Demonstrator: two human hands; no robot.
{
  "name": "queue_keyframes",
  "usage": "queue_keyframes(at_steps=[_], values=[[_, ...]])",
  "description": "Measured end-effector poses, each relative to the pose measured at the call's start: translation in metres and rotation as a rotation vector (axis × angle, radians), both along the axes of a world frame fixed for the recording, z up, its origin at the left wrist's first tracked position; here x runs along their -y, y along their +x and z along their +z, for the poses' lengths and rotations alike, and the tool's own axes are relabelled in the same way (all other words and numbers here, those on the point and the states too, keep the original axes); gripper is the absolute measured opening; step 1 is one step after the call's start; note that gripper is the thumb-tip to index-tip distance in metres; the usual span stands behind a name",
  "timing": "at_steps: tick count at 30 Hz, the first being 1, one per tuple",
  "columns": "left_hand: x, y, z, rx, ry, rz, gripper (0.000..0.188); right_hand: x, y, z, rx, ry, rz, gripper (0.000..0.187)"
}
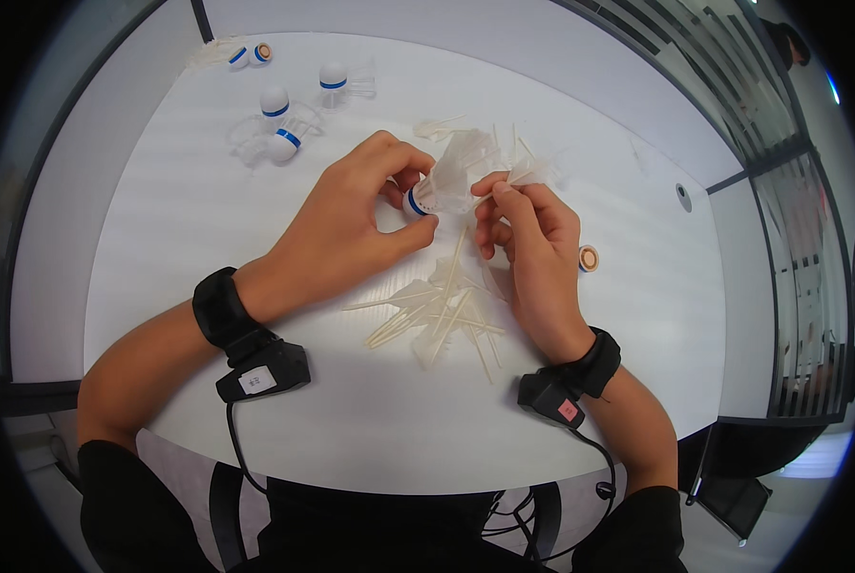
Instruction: The person assembles plastic shuttlecocks by inserting individual plastic feathers one by one into the holes of the shuttlecock nose cone bases.
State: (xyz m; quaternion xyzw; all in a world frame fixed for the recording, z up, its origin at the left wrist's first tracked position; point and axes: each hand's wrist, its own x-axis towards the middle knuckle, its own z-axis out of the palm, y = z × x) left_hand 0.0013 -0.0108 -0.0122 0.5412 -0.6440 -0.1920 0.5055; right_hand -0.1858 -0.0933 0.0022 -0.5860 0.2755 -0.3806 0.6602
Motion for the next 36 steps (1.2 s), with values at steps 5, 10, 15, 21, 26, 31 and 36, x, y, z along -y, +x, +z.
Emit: queue_keyframes(at_steps=[5, 10, 15, 21, 26, 31, 36], values=[[-0.0046, -0.001, 0.008, 0.013, 0.036, 0.006, 0.036, -0.0004, -0.0001, 0.0015, -0.019, -0.008, 0.02, 0.022], [-0.0051, -0.001, 0.01, -0.004, 0.125, -0.019, 0.033, -0.0012, -0.0009, 0.0015, -0.029, -0.007, 0.018, 0.021], [-0.0033, -0.0012, 0.0052, 0.027, 0.063, -0.01, 0.035, -0.0015, -0.0017, 0.0023, -0.077, -0.033, 0.037, 0.022], [-0.003, -0.0012, 0.0044, 0.039, 0.057, -0.018, 0.037, -0.0008, -0.0013, 0.0031, -0.097, -0.045, 0.046, 0.021], [-0.0028, -0.0013, 0.0051, 0.048, 0.069, -0.016, 0.036, -0.0009, -0.0008, 0.0015, -0.065, -0.034, 0.041, 0.02], [-0.0038, -0.0022, 0.0076, 0.049, 0.071, -0.02, 0.033, -0.0003, -0.0005, 0.0011, -0.05, -0.045, 0.041, 0.018], [-0.0034, -0.0024, 0.0063, 0.044, 0.071, -0.025, 0.032, 0.0001, -0.001, 0.0008, -0.061, -0.052, 0.055, 0.018]])
